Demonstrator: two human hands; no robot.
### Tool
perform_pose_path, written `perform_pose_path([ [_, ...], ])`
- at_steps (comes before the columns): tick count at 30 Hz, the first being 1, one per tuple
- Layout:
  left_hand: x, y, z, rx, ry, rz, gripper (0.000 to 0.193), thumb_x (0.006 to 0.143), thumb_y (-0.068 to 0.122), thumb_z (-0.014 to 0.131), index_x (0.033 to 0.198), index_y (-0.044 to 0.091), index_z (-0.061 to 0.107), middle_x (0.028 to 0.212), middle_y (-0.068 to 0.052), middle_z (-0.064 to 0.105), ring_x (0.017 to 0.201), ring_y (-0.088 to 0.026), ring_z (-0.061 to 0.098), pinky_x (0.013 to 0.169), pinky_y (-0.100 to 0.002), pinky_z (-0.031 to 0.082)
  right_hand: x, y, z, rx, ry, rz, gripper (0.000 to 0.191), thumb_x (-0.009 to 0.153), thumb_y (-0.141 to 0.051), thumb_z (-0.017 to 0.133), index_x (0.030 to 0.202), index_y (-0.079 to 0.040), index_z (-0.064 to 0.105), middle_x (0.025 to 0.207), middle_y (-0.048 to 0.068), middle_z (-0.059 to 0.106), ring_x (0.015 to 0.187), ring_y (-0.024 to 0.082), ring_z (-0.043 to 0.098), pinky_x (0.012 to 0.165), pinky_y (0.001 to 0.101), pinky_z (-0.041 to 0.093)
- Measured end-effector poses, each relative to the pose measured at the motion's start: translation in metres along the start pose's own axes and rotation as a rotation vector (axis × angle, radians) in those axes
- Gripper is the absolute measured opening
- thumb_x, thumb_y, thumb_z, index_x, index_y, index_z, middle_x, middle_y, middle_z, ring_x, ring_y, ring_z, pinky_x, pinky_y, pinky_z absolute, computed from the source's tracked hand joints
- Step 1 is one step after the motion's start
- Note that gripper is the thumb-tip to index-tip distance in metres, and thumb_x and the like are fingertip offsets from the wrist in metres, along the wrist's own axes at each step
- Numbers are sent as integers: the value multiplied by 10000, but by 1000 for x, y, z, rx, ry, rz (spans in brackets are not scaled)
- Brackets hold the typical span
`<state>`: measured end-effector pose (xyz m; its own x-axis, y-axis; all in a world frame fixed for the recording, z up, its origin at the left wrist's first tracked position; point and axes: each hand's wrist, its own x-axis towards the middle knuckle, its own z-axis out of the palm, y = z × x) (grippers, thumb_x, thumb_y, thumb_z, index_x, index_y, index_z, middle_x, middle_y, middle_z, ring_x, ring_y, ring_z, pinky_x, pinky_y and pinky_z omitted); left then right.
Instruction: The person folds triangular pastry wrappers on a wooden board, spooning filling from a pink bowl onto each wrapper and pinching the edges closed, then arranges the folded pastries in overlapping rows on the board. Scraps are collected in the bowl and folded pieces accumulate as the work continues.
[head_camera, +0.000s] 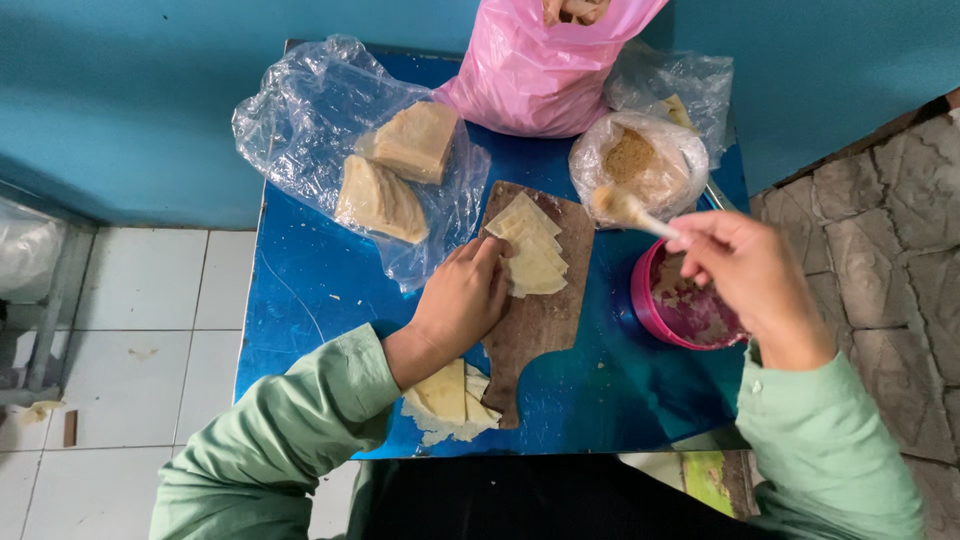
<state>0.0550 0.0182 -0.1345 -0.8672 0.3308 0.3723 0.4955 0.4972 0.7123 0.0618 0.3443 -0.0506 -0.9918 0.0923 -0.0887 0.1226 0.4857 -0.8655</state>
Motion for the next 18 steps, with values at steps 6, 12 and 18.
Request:
perform_pose_path([
  [6,-1,10,-3,-131,5,-40,202,947,59,593,1145,31,566,1001,-189,667,836,-389,684,729,-476,557,-25,4,37,-82,-156,-69,273,940,-35,634,1195,-16,729,873,83,751,702,80,661,637,232,547],
  [12,-2,12,-6,-168,38,-55,196,960,65,607,1152,33,581,974,-179,683,805,-380,704,694,-453,570,-42,-10,66,-376,71,-307,184,998,-68,648,1160,-78,733,916,89,765,765,140,744,648,284,561],
  [18,-2,11,-7,-206,48,-73,183,969,73,605,1147,30,594,990,-181,682,804,-368,709,695,-438,576,-49,-17,75,-461,116,-655,254,949,50,639,1181,-37,696,1076,139,730,888,268,736,761,349,593],
])
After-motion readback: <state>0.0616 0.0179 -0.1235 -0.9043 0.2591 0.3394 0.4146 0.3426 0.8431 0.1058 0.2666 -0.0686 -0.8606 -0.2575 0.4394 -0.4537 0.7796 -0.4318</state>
